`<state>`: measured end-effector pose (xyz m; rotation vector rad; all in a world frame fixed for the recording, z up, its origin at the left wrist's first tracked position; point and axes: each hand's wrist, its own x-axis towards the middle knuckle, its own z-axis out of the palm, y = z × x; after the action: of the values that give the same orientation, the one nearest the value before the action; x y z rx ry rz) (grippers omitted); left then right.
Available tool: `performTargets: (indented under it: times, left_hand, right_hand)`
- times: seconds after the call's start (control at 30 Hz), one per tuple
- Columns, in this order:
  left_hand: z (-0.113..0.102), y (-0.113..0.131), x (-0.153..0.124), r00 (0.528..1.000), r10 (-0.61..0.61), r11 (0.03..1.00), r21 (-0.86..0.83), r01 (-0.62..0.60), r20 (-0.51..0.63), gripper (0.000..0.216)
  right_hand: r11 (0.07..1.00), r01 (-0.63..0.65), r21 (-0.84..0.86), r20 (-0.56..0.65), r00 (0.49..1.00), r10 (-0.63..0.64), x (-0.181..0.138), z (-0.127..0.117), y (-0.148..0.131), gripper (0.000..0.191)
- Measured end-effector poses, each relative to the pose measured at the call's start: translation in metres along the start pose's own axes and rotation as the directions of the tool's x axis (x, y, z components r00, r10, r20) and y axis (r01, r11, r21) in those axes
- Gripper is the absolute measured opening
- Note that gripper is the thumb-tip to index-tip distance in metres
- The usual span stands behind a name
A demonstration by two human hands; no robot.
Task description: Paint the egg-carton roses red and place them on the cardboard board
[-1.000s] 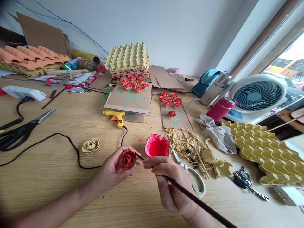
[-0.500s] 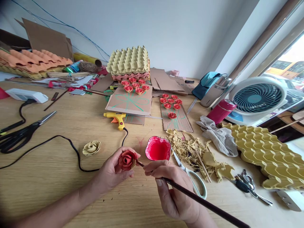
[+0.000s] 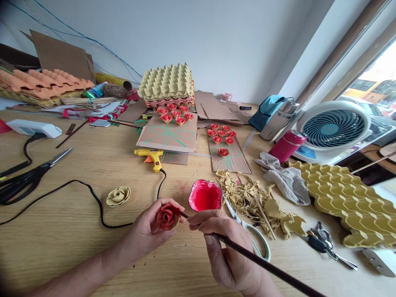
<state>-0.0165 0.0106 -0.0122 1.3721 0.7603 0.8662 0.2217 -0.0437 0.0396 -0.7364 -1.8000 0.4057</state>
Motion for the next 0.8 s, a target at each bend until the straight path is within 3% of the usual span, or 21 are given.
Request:
performTargets:
  times: [0.17,0.37,0.53,0.67,0.8]
  left_hand:
    - [0.0001,-0.0022,-0.0005,1.0,0.0,0.998,0.066,0.002,-0.028,0.042]
    - [-0.0015,-0.0005,0.0031,0.999,0.016,0.999,-0.046,-0.018,-0.048,0.04]
    - [-0.0025,0.0019,0.0042,0.998,-0.038,0.99,-0.135,0.03,-0.059,0.043]
    - [-0.0033,0.0028,0.0047,0.995,-0.046,0.993,-0.116,0.035,-0.088,0.046]
    - [-0.0023,0.004,0.0058,0.992,-0.046,0.993,-0.109,0.034,-0.113,0.045]
  right_hand:
    - [1.0,-0.013,0.013,-0.008,1.0,0.013,-0.0038,-0.0018,0.0013,0.02]
    - [0.998,-0.064,-0.007,0.009,0.998,0.065,-0.0076,-0.0058,0.0019,0.024]
    - [1.0,-0.009,-0.012,0.014,1.0,0.01,-0.0044,-0.0033,0.0023,0.023]
    - [0.999,-0.02,-0.03,0.087,0.996,0.022,-0.0044,-0.0018,0.0021,0.02]
    - [0.998,-0.024,-0.064,0.083,0.996,0.03,-0.0061,-0.003,0.0016,0.019]
